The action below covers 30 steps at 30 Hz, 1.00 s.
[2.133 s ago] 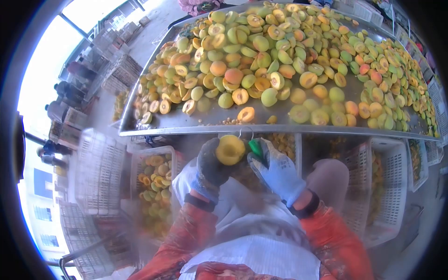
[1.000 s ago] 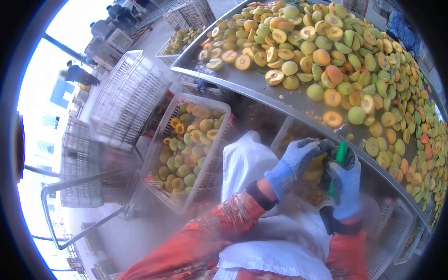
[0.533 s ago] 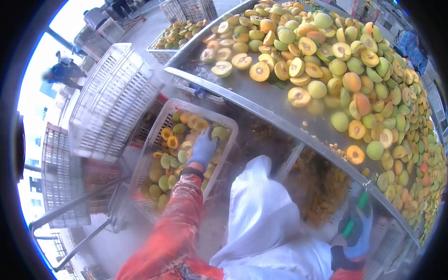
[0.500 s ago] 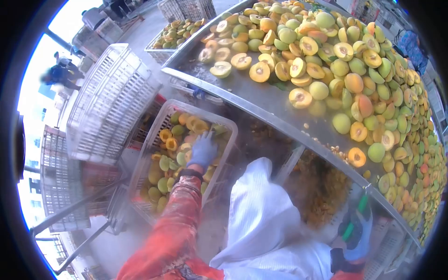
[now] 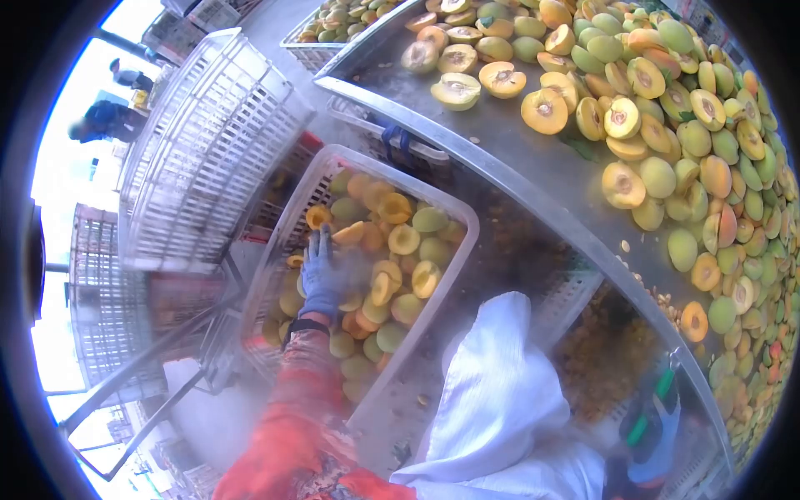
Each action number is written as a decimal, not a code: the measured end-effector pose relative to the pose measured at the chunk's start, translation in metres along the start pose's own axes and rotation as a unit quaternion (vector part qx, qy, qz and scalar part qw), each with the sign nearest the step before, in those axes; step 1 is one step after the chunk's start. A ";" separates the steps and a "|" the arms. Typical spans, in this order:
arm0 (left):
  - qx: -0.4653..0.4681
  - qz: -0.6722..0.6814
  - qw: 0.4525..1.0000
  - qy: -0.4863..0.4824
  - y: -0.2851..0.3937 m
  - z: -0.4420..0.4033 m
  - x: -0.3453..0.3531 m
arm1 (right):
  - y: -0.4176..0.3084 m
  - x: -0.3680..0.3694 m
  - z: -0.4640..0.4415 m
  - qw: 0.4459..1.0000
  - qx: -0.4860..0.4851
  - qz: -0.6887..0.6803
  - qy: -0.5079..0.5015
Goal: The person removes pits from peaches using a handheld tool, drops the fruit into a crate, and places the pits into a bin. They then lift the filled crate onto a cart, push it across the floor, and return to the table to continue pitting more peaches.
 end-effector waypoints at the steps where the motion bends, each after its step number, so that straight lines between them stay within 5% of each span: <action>1: 0.001 -0.001 1.000 0.000 -0.001 -0.005 -0.002 | 0.002 -0.003 -0.002 1.000 0.001 -0.001 0.001; 3: -0.050 -0.065 0.996 0.044 0.002 -0.020 -0.002 | 0.003 -0.005 -0.002 0.981 -0.016 0.178 -0.080; 5: 0.003 0.016 0.997 0.077 0.004 -0.046 0.016 | 0.004 0.010 0.005 0.986 0.012 0.157 -0.063; 10: -0.009 -0.106 0.994 0.003 0.044 -0.070 0.046 | -0.006 0.033 0.015 0.974 -0.006 0.223 -0.030; 12: -0.030 -0.139 0.989 -0.043 0.050 -0.082 0.050 | -0.006 0.028 0.014 0.975 0.058 0.208 -0.053; 18: -0.010 -0.126 0.990 -0.056 0.069 -0.049 0.008 | -0.031 0.040 0.033 0.983 0.041 0.149 -0.101; 20: 0.073 0.290 0.954 0.032 0.092 -0.027 -0.028 | -0.035 0.033 0.036 0.980 0.041 0.155 -0.115; 22: 0.160 0.516 0.840 0.055 0.162 0.026 -0.082 | -0.037 0.028 0.039 0.981 0.067 0.134 -0.125; 23: 0.209 0.520 0.828 0.018 0.202 0.051 -0.110 | -0.038 0.027 0.038 0.981 0.070 0.128 -0.130; 24: 0.281 0.484 0.828 0.039 0.239 0.070 -0.126 | -0.040 0.024 0.037 0.956 0.036 0.254 -0.144; 25: 0.277 0.456 0.844 -0.047 0.274 0.079 -0.127 | -0.042 0.018 0.037 0.914 -0.002 0.374 -0.154; 26: 0.322 0.340 0.883 -0.029 0.315 0.092 -0.133 | -0.035 0.004 0.032 0.838 -0.192 0.461 -0.218; 27: 0.270 0.190 0.939 -0.098 0.349 0.103 -0.133 | -0.037 0.002 0.033 0.841 -0.195 0.454 -0.219; 30: 0.268 -0.104 0.953 -0.097 0.422 0.114 -0.085 | -0.055 0.001 0.041 0.821 -0.152 0.521 -0.175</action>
Point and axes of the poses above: each hand's wrist, its own z-axis away from the middle knuckle, its own x-axis out of the palm, y = z × x, the point moved 4 cm from there along -z, towards the middle knuckle, and after that the axes turned 15 degrees about -x, right-handed, at the moved point
